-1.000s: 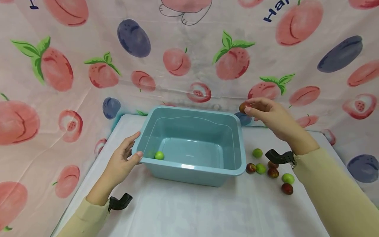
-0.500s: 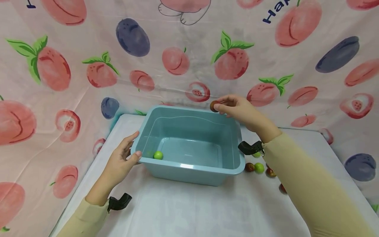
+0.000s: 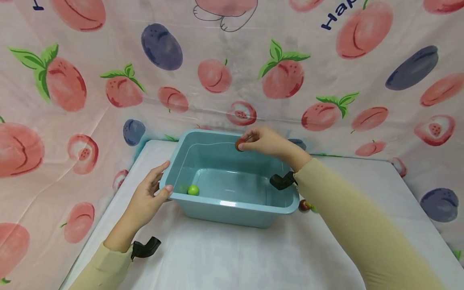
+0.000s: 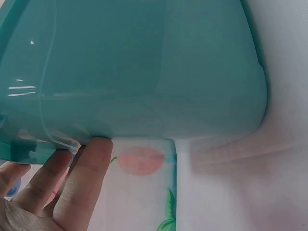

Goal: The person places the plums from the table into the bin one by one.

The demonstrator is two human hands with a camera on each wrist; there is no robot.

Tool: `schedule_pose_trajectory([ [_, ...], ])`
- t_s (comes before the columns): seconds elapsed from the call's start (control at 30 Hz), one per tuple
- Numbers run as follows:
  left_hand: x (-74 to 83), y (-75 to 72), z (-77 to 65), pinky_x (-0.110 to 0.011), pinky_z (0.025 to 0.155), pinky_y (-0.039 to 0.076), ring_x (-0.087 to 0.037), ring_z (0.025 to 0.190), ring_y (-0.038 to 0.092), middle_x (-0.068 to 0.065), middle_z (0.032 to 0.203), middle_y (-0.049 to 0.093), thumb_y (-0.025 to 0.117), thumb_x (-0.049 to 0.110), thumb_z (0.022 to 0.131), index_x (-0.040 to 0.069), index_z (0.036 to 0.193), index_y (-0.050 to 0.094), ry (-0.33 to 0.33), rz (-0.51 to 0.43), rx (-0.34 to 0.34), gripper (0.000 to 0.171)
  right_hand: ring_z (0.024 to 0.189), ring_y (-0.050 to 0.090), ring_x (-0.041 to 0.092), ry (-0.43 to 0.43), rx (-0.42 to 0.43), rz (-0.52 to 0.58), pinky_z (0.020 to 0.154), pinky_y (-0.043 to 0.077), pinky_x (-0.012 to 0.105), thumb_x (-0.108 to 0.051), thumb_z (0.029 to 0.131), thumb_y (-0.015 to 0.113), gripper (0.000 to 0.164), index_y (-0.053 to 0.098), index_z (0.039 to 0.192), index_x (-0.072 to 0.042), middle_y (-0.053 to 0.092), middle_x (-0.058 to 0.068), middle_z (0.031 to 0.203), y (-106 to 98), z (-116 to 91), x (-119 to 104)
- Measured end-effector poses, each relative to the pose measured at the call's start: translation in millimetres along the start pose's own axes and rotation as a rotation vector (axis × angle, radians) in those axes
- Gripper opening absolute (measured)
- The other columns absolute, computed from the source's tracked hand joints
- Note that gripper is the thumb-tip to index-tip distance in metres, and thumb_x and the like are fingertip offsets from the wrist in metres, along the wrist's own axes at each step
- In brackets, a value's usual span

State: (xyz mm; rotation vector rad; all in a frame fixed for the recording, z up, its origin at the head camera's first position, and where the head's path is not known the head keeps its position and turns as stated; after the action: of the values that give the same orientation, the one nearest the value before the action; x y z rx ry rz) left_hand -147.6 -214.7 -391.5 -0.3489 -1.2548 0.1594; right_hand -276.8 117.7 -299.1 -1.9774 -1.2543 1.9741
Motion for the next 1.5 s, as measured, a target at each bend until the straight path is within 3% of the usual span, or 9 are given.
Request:
schedule_pose_trajectory([
  [0.27, -1.5, -1.5, 0.2, -0.05, 0.092, 0.044, -0.038, 0.135, 0.034, -0.012, 0.151, 0.036, 0.059, 0.013, 0.094, 0.024, 0.15, 0.036, 0.015, 0.052, 0.01, 0.062, 0.105, 0.056, 0.022, 0.066, -0.14, -0.07, 0.094, 0.046, 0.043, -0.029, 0.09, 0.07, 0.033, 0.065, 0.118, -0.013, 0.066, 0.004, 0.108, 21, 9, 2],
  [0.47, -1.2, -1.2, -0.1, -0.042, 0.086, 0.05, -0.038, 0.132, 0.037, -0.013, 0.15, 0.037, 0.059, 0.013, 0.094, 0.025, 0.151, 0.035, 0.011, 0.044, 0.011, 0.062, 0.102, 0.056, 0.021, 0.082, -0.168, -0.081, 0.092, 0.046, 0.041, -0.028, 0.088, 0.072, 0.03, 0.066, 0.114, -0.014, 0.066, 0.002, 0.104, 31, 13, 6],
  [0.67, 0.1, -0.7, 0.1, -0.051, 0.094, 0.044, -0.035, 0.134, 0.036, -0.01, 0.151, 0.036, 0.059, 0.013, 0.094, 0.026, 0.151, 0.035, 0.017, 0.064, 0.014, 0.063, 0.1, 0.057, 0.02, 0.082, -0.194, -0.074, 0.094, 0.046, 0.04, -0.026, 0.088, 0.073, 0.027, 0.067, 0.111, -0.013, 0.067, 0.002, 0.102, 35, 15, 11],
  [0.9, -0.9, -0.8, -0.6, -0.03, 0.079, 0.053, -0.041, 0.131, 0.038, -0.017, 0.148, 0.037, 0.059, 0.013, 0.095, 0.025, 0.151, 0.035, 0.006, 0.023, 0.012, 0.062, 0.101, 0.058, 0.02, 0.093, -0.205, -0.068, 0.094, 0.046, 0.041, -0.026, 0.088, 0.073, 0.027, 0.066, 0.111, -0.012, 0.068, 0.001, 0.103, 38, 16, 10],
  [1.1, -1.5, -0.2, -0.8, -0.03, 0.08, 0.052, -0.041, 0.133, 0.034, -0.017, 0.149, 0.036, 0.059, 0.013, 0.095, 0.025, 0.151, 0.035, 0.005, 0.025, 0.01, 0.062, 0.103, 0.059, 0.017, 0.104, -0.193, -0.086, 0.096, 0.046, 0.04, -0.027, 0.088, 0.073, 0.035, 0.063, 0.118, -0.013, 0.067, 0.0, 0.106, 40, 16, 9],
  [1.3, -1.9, 0.7, -1.0, -0.031, 0.077, 0.054, -0.043, 0.132, 0.034, -0.02, 0.149, 0.035, 0.059, 0.012, 0.095, 0.024, 0.151, 0.035, -0.006, 0.0, 0.003, 0.061, 0.107, 0.058, 0.017, 0.072, -0.173, -0.041, 0.097, 0.045, 0.041, -0.031, 0.087, 0.072, 0.039, 0.062, 0.122, -0.016, 0.065, 0.0, 0.111, 30, 4, 5],
  [1.5, 1.0, -0.3, -1.6, -0.04, 0.085, 0.051, -0.042, 0.136, 0.03, -0.016, 0.151, 0.034, 0.059, 0.014, 0.095, 0.024, 0.151, 0.035, -0.006, 0.041, 0.012, 0.061, 0.111, 0.055, 0.02, -0.009, -0.089, 0.006, 0.098, 0.044, 0.045, -0.039, 0.087, 0.071, 0.049, 0.059, 0.129, -0.016, 0.061, 0.002, 0.119, -3, -26, 2],
])
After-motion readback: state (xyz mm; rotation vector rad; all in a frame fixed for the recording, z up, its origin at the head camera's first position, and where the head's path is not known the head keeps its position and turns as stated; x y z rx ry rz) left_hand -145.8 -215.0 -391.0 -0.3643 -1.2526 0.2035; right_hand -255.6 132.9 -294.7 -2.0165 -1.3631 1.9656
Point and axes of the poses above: each hand's wrist, its own z-axis towards the middle knuckle, its own y-axis out of the palm, x = y × z, the point moved 2 cm from there along z, towards the middle knuckle
